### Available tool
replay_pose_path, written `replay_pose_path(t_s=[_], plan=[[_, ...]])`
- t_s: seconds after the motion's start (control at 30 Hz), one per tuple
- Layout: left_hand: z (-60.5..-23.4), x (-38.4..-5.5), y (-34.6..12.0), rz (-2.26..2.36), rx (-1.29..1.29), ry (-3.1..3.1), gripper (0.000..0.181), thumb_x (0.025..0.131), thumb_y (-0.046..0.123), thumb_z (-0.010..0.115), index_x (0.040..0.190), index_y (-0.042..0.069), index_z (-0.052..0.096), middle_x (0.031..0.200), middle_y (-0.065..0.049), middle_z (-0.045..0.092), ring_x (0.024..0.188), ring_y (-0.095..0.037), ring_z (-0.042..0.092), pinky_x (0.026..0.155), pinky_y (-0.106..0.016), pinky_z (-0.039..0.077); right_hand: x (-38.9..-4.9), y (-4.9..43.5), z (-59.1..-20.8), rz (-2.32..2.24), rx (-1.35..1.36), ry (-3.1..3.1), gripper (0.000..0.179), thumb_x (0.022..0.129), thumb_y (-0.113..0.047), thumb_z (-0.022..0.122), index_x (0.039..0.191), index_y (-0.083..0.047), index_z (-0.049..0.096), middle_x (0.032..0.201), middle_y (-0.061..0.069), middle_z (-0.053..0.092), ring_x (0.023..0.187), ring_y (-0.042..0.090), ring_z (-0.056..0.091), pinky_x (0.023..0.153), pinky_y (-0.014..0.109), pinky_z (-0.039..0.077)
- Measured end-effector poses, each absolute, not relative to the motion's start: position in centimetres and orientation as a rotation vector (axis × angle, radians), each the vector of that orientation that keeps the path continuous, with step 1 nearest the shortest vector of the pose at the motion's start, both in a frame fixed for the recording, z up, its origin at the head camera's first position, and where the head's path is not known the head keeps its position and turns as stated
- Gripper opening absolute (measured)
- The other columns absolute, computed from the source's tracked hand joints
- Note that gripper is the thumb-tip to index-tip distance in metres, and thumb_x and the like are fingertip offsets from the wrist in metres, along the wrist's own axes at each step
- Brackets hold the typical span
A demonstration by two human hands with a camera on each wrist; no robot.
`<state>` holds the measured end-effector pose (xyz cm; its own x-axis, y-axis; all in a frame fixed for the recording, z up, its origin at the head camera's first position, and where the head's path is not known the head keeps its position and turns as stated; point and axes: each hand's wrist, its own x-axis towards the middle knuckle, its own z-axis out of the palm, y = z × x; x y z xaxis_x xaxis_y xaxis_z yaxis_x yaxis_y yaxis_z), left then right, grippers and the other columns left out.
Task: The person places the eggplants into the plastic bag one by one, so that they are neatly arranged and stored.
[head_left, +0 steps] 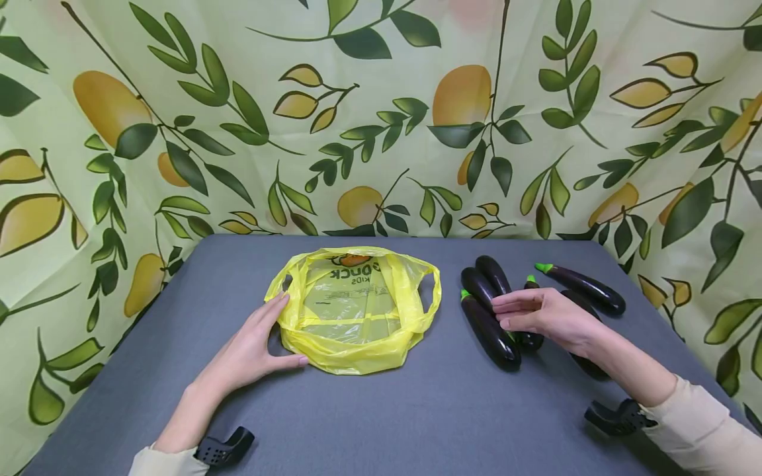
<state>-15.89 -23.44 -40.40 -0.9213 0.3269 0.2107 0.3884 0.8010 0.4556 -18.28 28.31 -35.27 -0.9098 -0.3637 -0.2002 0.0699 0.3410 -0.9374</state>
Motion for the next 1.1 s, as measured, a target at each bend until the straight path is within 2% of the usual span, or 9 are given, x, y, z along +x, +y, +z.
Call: replay_pose_path(t_s=[0.17,0.37,0.53,0.6,0.7,0.8,1.0,1.1], plan=[[-40.4,-15.9,-23.5,-0.753,-0.579,-2.869,0.122,0.066,0.072,0.076,0.156,0.006,0.026,0.157,-0.017,0.026,0.140,-0.040,0.025,0.108,-0.060,0.026,-18.0,27.6,-35.4,-1.551,-0.256,2.313,0.057,0.079,-0.013,0.083,0.128,0.006,0.061,0.122,0.019,0.065,0.111,0.029,0.062,0.089,0.031,0.051],[-40.4,-15.9,-23.5,-0.748,-0.577,-2.874,0.122,0.066,0.071,0.077,0.156,0.006,0.026,0.157,-0.017,0.027,0.140,-0.040,0.024,0.108,-0.060,0.026,-17.5,26.4,-35.5,-1.477,-0.273,2.402,0.054,0.076,-0.011,0.085,0.125,0.003,0.066,0.121,0.017,0.066,0.113,0.031,0.061,0.090,0.038,0.051],[-40.3,-15.9,-23.4,-0.744,-0.584,-2.872,0.122,0.067,0.069,0.078,0.155,0.005,0.026,0.157,-0.017,0.027,0.140,-0.041,0.023,0.108,-0.061,0.025,-17.3,25.3,-35.9,-1.421,-0.307,2.436,0.052,0.074,-0.009,0.086,0.123,0.000,0.068,0.118,0.015,0.067,0.109,0.030,0.062,0.080,0.038,0.055],[-40.2,-16.0,-23.4,-0.741,-0.589,-2.867,0.122,0.067,0.069,0.078,0.155,0.004,0.026,0.157,-0.017,0.027,0.141,-0.041,0.023,0.108,-0.060,0.025,-17.2,24.9,-36.1,-1.425,-0.304,2.413,0.052,0.074,-0.007,0.086,0.123,0.000,0.068,0.115,0.015,0.068,0.098,0.026,0.064,0.071,0.034,0.055],[-40.2,-16.0,-23.3,-0.733,-0.598,-2.858,0.122,0.067,0.070,0.077,0.155,0.004,0.026,0.157,-0.017,0.027,0.141,-0.041,0.023,0.108,-0.060,0.025,-17.2,24.6,-36.2,-1.433,-0.287,2.384,0.052,0.074,-0.006,0.085,0.123,0.001,0.068,0.107,0.014,0.068,0.075,0.016,0.060,0.056,0.027,0.048],[-40.2,-16.0,-23.3,-0.730,-0.610,-2.846,0.121,0.067,0.070,0.077,0.155,0.003,0.027,0.156,-0.018,0.028,0.140,-0.041,0.024,0.108,-0.060,0.025,-17.2,24.7,-36.4,-1.437,-0.269,2.373,0.053,0.075,-0.009,0.086,0.124,0.002,0.067,0.105,0.014,0.066,0.064,0.014,0.052,0.053,0.025,0.045],[-40.3,-16.0,-23.3,-0.738,-0.603,-2.848,0.120,0.068,0.068,0.078,0.155,0.004,0.027,0.156,-0.018,0.028,0.140,-0.041,0.024,0.108,-0.061,0.025,-17.0,25.1,-36.7,-1.463,-0.201,2.378,0.055,0.075,-0.016,0.087,0.124,-0.002,0.068,0.118,0.020,0.064,0.083,0.022,0.064,0.067,0.034,0.054],[-40.5,-15.9,-23.4,-0.739,-0.588,-2.850,0.118,0.069,0.069,0.076,0.155,0.004,0.027,0.156,-0.018,0.029,0.140,-0.042,0.025,0.107,-0.061,0.026,-17.0,25.1,-37.0,-1.463,-0.223,2.389,0.055,0.076,-0.017,0.087,0.125,-0.002,0.067,0.119,0.021,0.064,0.085,0.022,0.066,0.066,0.034,0.055]])
